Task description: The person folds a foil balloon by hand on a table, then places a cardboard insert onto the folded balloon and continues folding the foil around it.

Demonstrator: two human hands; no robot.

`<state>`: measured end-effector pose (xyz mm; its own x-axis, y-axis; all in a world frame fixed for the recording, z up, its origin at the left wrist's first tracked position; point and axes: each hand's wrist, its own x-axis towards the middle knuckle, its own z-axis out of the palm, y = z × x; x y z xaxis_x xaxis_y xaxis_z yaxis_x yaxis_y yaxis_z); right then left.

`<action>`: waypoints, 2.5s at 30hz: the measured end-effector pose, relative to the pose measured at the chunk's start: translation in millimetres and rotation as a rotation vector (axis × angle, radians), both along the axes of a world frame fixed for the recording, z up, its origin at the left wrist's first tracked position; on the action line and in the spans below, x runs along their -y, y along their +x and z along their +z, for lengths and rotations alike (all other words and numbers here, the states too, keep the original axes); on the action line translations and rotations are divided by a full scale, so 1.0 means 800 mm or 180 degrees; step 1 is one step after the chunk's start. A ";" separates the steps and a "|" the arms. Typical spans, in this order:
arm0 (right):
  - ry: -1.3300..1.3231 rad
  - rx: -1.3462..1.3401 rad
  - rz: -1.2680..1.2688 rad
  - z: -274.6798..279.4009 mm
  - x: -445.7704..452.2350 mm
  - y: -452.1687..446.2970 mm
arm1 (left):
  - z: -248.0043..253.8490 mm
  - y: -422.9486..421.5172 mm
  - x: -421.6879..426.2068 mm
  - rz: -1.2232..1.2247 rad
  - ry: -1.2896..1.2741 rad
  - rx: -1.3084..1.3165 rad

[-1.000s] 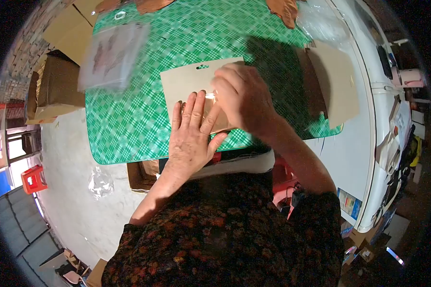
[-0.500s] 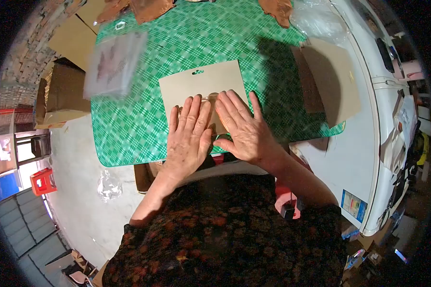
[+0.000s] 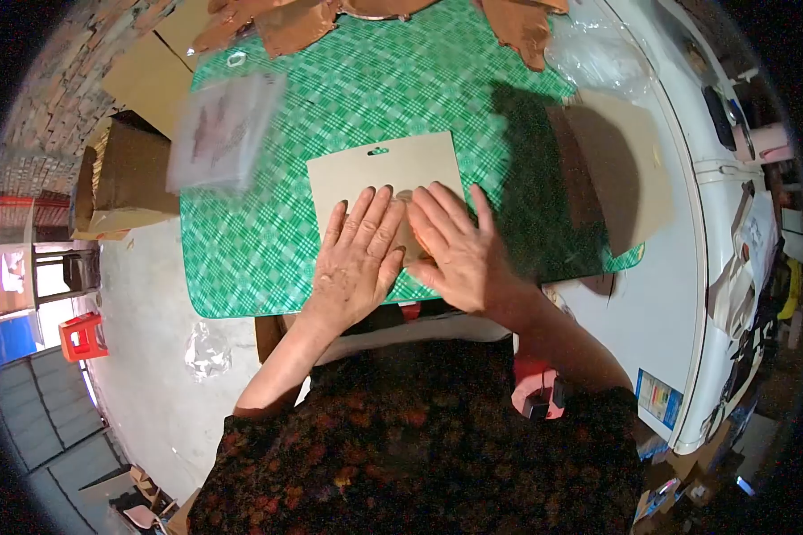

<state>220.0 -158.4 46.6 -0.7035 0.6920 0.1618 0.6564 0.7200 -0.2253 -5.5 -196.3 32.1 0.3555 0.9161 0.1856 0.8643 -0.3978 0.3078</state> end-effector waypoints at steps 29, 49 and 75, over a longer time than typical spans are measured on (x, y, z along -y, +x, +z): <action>0.1113 -0.0278 -0.0696 -0.003 -0.348 -0.039 | 0.003 -0.001 0.004 0.0004 -0.0024 0.0143; -0.0198 -0.0058 0.0066 0.001 0.017 -0.019 | -0.004 -0.008 0.000 -0.0059 0.0044 0.0481; -0.0178 0.0093 0.0060 -0.006 0.020 -0.018 | 0.077 -0.040 -0.161 -0.0539 -0.1852 -0.0631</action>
<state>205.5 -174.5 41.5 -0.7204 0.6860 0.1025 0.6497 0.7191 -0.2466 -37.1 -67.3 93.4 0.4808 0.7753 -0.4096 0.8669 -0.3498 0.3552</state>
